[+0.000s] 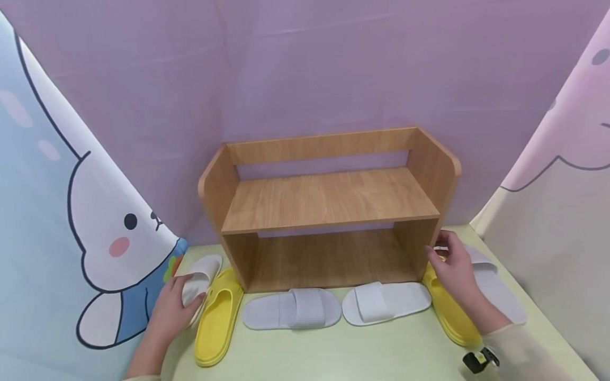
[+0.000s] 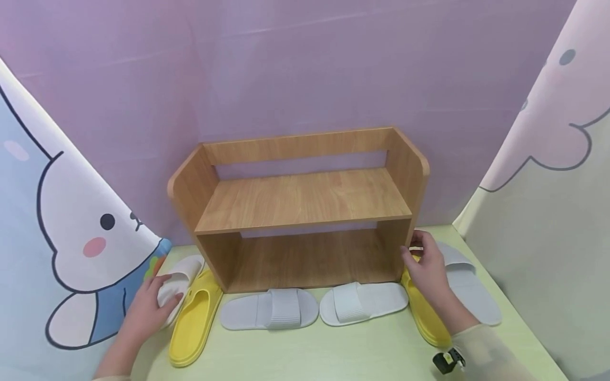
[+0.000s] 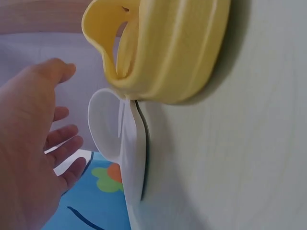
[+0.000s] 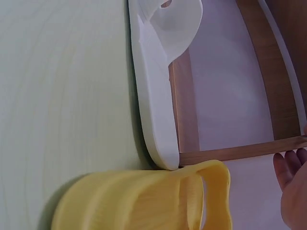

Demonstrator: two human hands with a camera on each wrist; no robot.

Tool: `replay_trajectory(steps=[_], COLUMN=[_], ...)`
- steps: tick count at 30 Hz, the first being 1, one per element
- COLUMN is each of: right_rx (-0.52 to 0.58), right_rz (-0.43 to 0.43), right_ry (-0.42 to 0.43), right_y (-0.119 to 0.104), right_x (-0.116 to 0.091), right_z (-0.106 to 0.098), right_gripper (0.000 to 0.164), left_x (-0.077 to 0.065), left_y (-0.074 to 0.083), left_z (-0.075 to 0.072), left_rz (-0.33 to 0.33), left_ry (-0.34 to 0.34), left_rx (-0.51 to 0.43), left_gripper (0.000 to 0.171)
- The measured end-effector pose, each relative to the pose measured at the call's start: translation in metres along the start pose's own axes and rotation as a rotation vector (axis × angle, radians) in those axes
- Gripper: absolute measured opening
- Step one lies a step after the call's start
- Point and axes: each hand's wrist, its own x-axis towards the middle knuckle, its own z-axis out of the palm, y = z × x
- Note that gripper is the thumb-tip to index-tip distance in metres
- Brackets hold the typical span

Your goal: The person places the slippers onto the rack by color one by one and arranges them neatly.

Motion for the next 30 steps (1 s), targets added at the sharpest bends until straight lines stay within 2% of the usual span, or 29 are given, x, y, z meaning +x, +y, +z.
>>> replay_trajectory(steps=[8, 16, 24, 30], right_rx=[0.039, -0.026, -0.024, -0.030], right_rz=[-0.024, -0.022, -0.057, -0.042], right_ry=[0.046, 0.083, 0.089, 0.089], right_y=[-0.001, 0.003, 0.005, 0.006], right_x=[0.000, -0.002, -0.001, -0.001], right_z=[0.008, 0.007, 0.008, 0.009], right_gripper=[0.037, 0.032, 0.033, 0.034], left_x=[-0.011, -0.013, -0.015, -0.016], left_y=[-0.015, -0.021, -0.030, -0.035], left_z=[-0.002, 0.002, 0.004, 0.005], left_rz=[0.065, 0.029, 0.017, 0.005], left_ry=[0.006, -0.055, -0.090, -0.118], left_rx=[-0.009, -0.007, -0.003, -0.030], left_gripper=[0.079, 0.087, 0.093, 0.097])
